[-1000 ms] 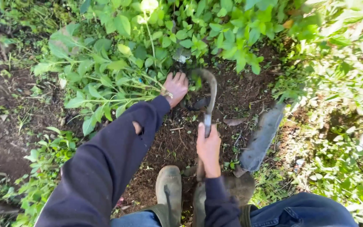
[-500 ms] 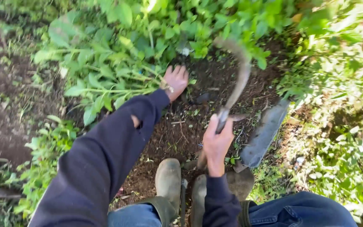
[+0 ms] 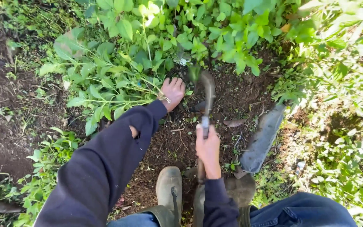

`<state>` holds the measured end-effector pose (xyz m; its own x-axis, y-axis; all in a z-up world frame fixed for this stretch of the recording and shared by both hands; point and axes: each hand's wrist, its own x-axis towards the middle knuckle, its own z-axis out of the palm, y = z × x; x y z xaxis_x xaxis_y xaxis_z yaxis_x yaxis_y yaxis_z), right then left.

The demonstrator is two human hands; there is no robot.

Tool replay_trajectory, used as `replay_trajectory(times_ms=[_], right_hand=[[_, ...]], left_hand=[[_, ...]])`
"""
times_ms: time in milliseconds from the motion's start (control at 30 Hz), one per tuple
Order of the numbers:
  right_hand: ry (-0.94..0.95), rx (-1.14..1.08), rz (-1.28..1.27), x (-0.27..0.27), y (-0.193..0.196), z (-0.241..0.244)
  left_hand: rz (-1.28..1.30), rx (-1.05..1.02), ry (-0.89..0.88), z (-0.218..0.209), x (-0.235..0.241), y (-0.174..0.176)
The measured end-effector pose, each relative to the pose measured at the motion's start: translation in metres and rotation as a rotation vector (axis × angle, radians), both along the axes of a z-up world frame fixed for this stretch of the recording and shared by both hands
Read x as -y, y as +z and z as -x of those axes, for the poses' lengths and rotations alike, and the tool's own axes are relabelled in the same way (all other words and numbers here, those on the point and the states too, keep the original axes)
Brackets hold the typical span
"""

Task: The person uses a sickle to cut weeds at the base of plants in a garden bed. They hold the weeds with their left hand while swinging the sickle with their right hand to sever the stems near the soil.

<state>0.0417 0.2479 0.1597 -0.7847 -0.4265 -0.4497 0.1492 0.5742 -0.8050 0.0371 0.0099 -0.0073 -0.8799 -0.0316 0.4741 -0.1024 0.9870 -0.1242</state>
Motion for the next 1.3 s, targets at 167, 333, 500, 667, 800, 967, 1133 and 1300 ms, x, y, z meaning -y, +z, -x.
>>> replay_trajectory(times_ms=[167, 333, 500, 667, 800, 967, 1133, 1300], right_hand=[[-0.125, -0.130, 0.107, 0.003, 0.033, 0.001], [-0.118, -0.175, 0.113, 0.001, 0.016, -0.005], [-0.096, -0.202, 0.105, 0.004, 0.041, 0.008], [-0.052, -0.116, 0.012, -0.011, 0.017, -0.005], [-0.073, -0.114, 0.029, -0.004, 0.042, -0.005], [-0.139, -0.190, 0.050, -0.001, 0.049, 0.003], [-0.084, -0.159, 0.004, -0.008, 0.025, -0.001], [-0.138, -0.200, 0.099, 0.003, 0.017, 0.000]], left_hand=[[-0.008, 0.060, 0.007, -0.003, 0.003, 0.013], [-0.058, 0.079, -0.028, -0.008, -0.001, 0.020], [-0.045, 0.050, -0.034, -0.025, -0.002, 0.049], [-0.045, 0.045, -0.047, -0.032, -0.012, 0.023], [-0.034, 0.039, -0.057, -0.044, -0.013, 0.026], [-0.062, 0.335, 0.055, -0.038, -0.022, 0.073], [-0.122, 0.425, 0.293, -0.007, -0.031, 0.049], [-0.150, 0.459, 0.301, 0.020, -0.022, -0.013]])
